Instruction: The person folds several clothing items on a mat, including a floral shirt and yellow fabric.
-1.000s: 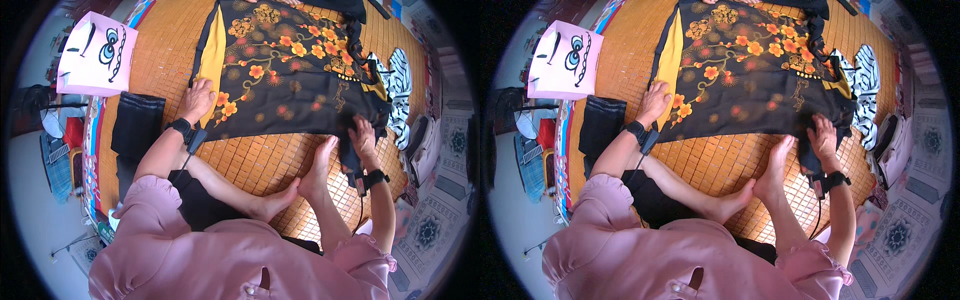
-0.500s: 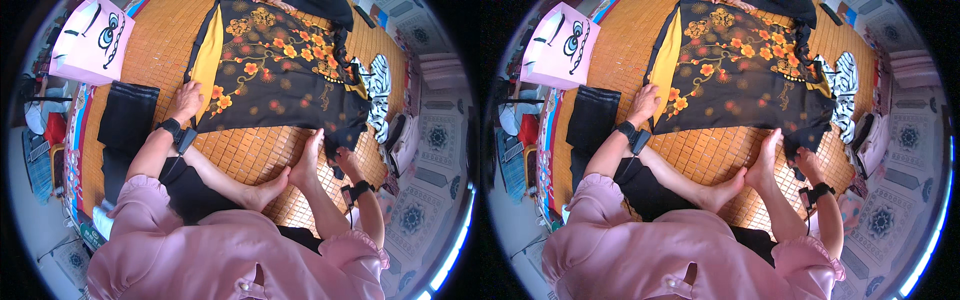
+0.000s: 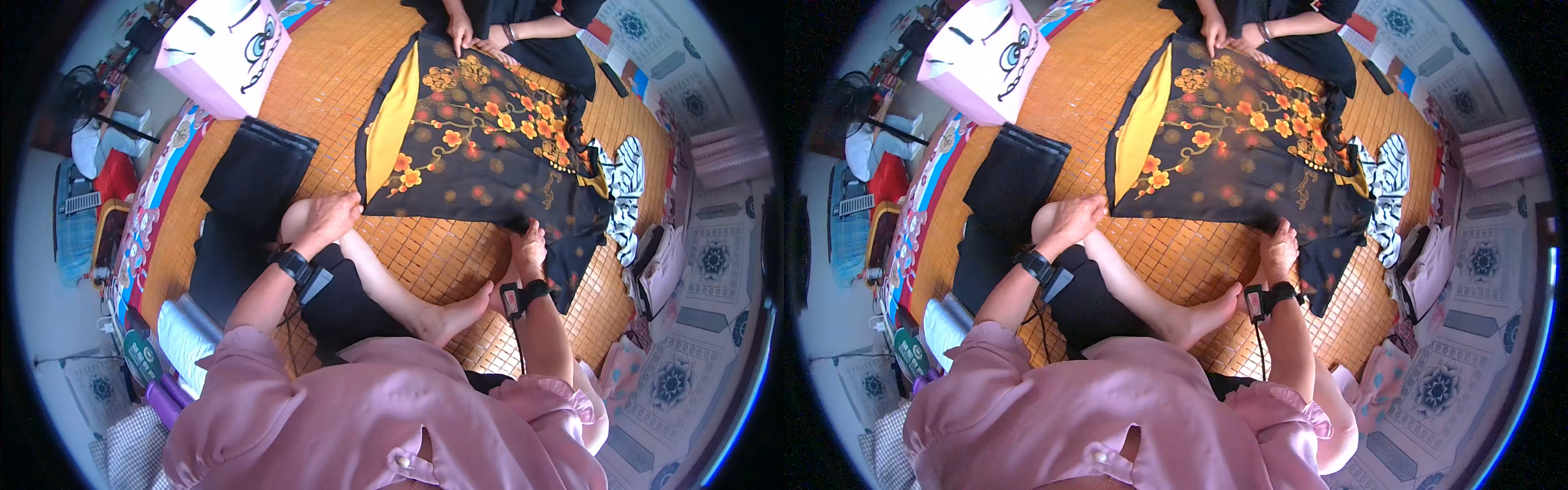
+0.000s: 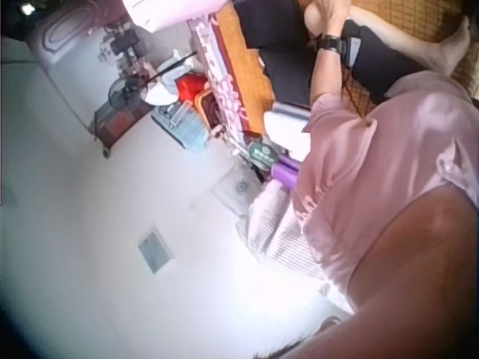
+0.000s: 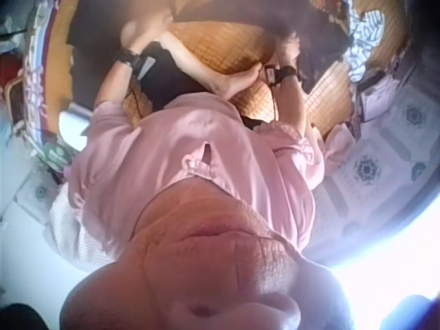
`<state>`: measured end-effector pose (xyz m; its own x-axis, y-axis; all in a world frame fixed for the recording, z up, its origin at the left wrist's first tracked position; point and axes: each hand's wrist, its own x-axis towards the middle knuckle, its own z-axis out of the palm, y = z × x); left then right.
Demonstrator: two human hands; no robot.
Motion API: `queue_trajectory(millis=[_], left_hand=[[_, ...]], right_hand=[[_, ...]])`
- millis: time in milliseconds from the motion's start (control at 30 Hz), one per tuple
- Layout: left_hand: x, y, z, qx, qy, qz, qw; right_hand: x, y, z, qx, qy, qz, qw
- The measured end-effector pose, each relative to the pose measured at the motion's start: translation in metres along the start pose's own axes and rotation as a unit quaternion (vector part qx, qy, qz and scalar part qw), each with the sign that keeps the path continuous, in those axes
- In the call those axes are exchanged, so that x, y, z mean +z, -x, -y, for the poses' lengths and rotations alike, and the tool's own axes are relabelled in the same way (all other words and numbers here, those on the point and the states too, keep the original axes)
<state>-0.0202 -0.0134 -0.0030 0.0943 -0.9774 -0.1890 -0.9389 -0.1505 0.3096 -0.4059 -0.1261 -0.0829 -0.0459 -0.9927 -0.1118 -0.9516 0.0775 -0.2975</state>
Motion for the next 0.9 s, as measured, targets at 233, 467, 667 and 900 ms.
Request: queue_trajectory(millis=[233, 467, 667, 900], left_hand=[[-0.041, 0.017, -0.037, 0.092, 0.375, -0.015, 0.922], [-0.190, 0.080, -0.169, 0.405, 0.450, -0.093, 0.790], [-0.149, 0.064, -0.210, 0.502, 0.340, -0.034, 0.794], [-0.032, 0.008, -0.069, 0.167, 0.179, 0.040, 0.969]], right_hand=[[-0.010, 0.005, 0.003, 0.015, -0.044, 0.005, 0.999], [-0.009, 0.012, 0.003, 0.030, -0.039, -0.003, 0.999], [-0.006, 0.008, -0.002, 0.017, -0.048, -0.005, 0.999], [-0.012, 0.002, 0.004, -0.011, 0.013, 0.048, 0.999]])
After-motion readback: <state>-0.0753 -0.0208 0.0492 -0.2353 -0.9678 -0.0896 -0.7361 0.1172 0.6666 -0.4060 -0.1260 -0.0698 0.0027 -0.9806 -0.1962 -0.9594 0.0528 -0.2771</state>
